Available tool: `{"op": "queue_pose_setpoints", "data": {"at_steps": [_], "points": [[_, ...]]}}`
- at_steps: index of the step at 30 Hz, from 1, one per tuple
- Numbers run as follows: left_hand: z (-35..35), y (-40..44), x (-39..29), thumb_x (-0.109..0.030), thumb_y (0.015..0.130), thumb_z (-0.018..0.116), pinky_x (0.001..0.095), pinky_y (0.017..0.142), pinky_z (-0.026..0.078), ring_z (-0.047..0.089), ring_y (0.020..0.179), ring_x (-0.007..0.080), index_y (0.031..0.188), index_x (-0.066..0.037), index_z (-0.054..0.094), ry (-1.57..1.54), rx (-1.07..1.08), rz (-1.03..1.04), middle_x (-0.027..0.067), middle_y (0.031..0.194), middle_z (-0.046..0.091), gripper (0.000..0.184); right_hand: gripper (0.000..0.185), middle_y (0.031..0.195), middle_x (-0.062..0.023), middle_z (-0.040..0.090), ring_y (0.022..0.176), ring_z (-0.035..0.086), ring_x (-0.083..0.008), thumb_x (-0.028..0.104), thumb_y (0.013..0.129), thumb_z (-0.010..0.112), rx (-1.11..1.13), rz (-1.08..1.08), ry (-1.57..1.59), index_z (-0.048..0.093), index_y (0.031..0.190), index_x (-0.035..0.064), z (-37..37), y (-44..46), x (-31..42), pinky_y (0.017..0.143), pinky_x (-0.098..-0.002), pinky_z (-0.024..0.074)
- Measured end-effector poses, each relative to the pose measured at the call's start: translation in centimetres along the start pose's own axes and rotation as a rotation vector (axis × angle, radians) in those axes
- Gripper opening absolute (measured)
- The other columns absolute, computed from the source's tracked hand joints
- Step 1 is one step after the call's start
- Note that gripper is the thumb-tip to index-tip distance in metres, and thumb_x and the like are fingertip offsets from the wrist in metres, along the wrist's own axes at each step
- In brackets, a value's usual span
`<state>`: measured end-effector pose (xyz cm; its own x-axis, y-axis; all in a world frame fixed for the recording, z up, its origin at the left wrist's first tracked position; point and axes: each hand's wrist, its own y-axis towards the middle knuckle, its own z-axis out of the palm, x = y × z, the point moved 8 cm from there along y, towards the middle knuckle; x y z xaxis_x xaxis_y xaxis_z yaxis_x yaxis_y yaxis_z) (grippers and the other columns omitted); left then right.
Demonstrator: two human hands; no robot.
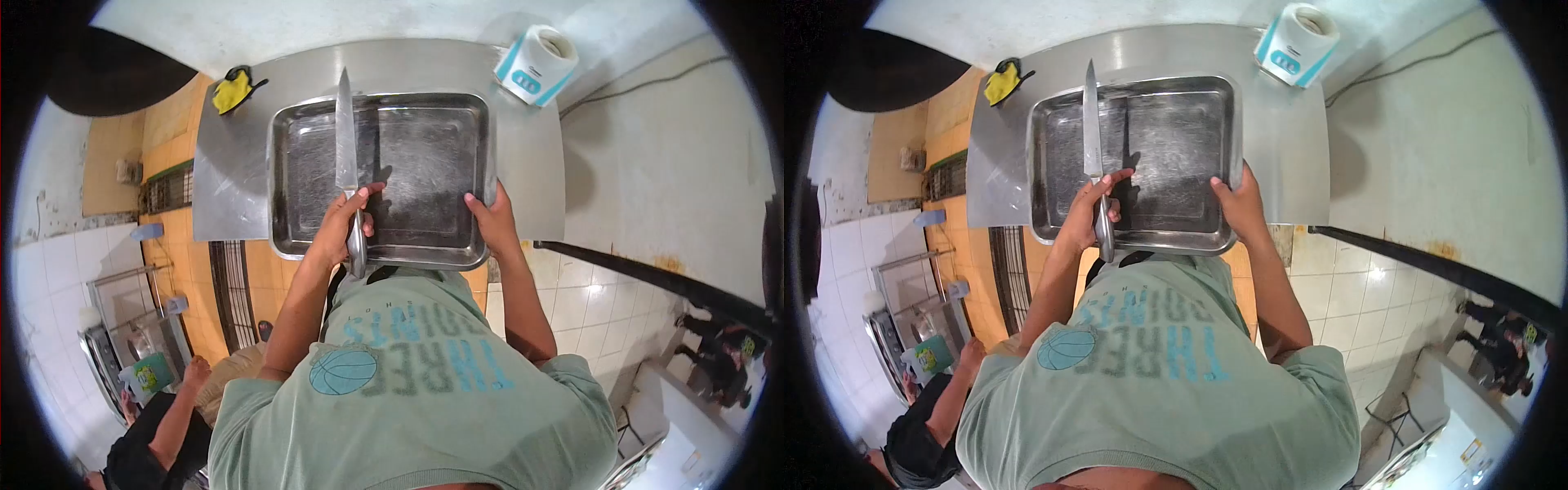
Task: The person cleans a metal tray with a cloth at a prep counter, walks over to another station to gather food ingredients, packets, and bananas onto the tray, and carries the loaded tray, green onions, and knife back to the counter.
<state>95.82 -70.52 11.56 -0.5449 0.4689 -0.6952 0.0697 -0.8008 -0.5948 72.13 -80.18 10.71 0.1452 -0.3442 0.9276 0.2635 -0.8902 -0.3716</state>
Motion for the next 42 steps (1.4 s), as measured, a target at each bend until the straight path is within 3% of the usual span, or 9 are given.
{"op": "queue_pose_setpoints", "data": {"at_steps": [5, 7, 8, 11, 14, 23, 27, 32, 42], "points": [[-3.6, -3.0, -2.3, -0.030, 0.090, 0.056, 0.0224, 0.048, 0.043, 0.049, 0.054, 0.0089, 0.126, -0.002, 0.049, -0.050, -0.153, 0.106, 0.0005, 0.085, 0.049, 0.046, 0.043, 0.108, -0.0123, 0.059, 0.099, 0.056, -0.0205, 0.011, 0.084, 0.061, 0.010, 0.062, -0.015, 0.046, 0.122, -0.0012, -0.6, 0.3, -1.5, 0.088, -0.0328, 0.0428], [-5.2, -4.9, -3.8, -0.025, 0.092, 0.053, 0.0231, 0.048, 0.043, 0.046, 0.053, 0.0096, 0.078, -0.008, 0.042, -0.107, -0.271, 0.180, 0.0152, 0.137, 0.043, 0.025, 0.044, 0.108, -0.0122, 0.059, 0.099, 0.056, -0.0205, 0.011, 0.084, 0.061, 0.045, 0.080, 0.017, 0.045, 0.123, -0.0011, -0.7, 0.8, -1.9, 0.088, -0.0329, 0.0428], [-6.9, -5.6, -4.2, -0.026, 0.092, 0.053, 0.0225, 0.049, 0.043, 0.045, 0.054, 0.0086, 0.090, -0.003, 0.050, -0.137, -0.292, 0.265, 0.0150, 0.135, 0.046, 0.023, 0.045, 0.108, -0.0120, 0.059, 0.099, 0.056, -0.0204, 0.010, 0.083, 0.061, 0.053, 0.076, -0.022, 0.045, 0.124, -0.0011, -0.6, 1.1, -1.6, 0.089, -0.0328, 0.0425], [-10.4, -8.5, -4.9, -0.030, 0.090, 0.057, 0.0200, 0.046, 0.040, 0.046, 0.049, 0.0071, 0.117, 0.000, 0.055, -0.076, -0.435, 0.306, 0.0038, 0.069, 0.056, 0.041, 0.045, 0.108, -0.0110, 0.060, 0.097, 0.057, -0.0197, 0.009, 0.083, 0.060, 0.086, 0.029, -0.046, 0.045, 0.125, -0.0009, -0.5, 2.2, -1.6, 0.089, -0.0323, 0.0422], [-14.9, -12.2, -5.6, -0.031, 0.090, 0.057, 0.0192, 0.047, 0.038, 0.045, 0.047, 0.0044, 0.111, -0.002, 0.061, 0.072, -0.660, 0.418, -0.0037, 0.054, 0.047, 0.037, 0.045, 0.108, -0.0104, 0.059, 0.097, 0.056, -0.0188, 0.009, 0.083, 0.060, 0.179, 0.022, -0.022, 0.045, 0.124, -0.0009, 1.4, 2.8, -1.0, 0.089, -0.0321, 0.0417], [-26.5, -20.1, -3.5, -0.021, 0.082, 0.067, 0.0330, 0.084, 0.045, 0.052, 0.107, 0.0209, 0.116, -0.002, 0.056, 0.060, -0.782, 0.298, 0.0146, 0.121, 0.053, 0.040, 0.038, 0.102, -0.0060, 0.059, 0.092, 0.056, -0.0141, 0.008, 0.084, 0.060, 0.391, 0.125, -0.040, 0.048, 0.119, 0.0000, 14.2, 0.9, 0.8, 0.083, -0.0309, 0.0446], [-29.7, -20.9, 0.2, -0.006, 0.079, 0.067, 0.0266, 0.072, 0.042, 0.052, 0.095, 0.0153, 0.076, -0.013, 0.042, -0.158, -0.615, 0.361, 0.0131, 0.119, 0.054, 0.027, 0.038, 0.102, -0.0066, 0.060, 0.092, 0.056, -0.0139, 0.008, 0.084, 0.060, 0.465, 0.076, -0.097, 0.048, 0.119, -0.0003, 17.2, -0.1, 1.0, 0.082, -0.0307, 0.0449], [-34.3, -22.5, 2.3, 0.003, 0.078, 0.063, 0.0226, 0.062, 0.036, 0.044, 0.072, 0.0065, 0.074, -0.015, 0.043, -0.218, -0.588, 0.308, -0.0037, 0.080, 0.045, 0.027, 0.039, 0.102, -0.0076, 0.060, 0.091, 0.056, -0.0150, 0.013, 0.084, 0.062, 0.470, 0.082, -0.192, 0.050, 0.118, -0.0010, 21.5, -0.2, 1.4, 0.083, -0.0315, 0.0449], [-44.4, -30.6, 3.4, 0.002, 0.074, 0.069, 0.0210, 0.057, 0.035, 0.043, 0.062, 0.0043, 0.072, -0.015, 0.041, -0.213, -0.680, 0.328, -0.0069, 0.069, 0.041, 0.033, 0.040, 0.100, -0.0083, 0.063, 0.091, 0.058, -0.0152, 0.015, 0.082, 0.065, 0.524, -0.020, -0.323, 0.053, 0.116, -0.0016, 34.4, -3.9, 0.4, 0.084, -0.0304, 0.0451]]}}
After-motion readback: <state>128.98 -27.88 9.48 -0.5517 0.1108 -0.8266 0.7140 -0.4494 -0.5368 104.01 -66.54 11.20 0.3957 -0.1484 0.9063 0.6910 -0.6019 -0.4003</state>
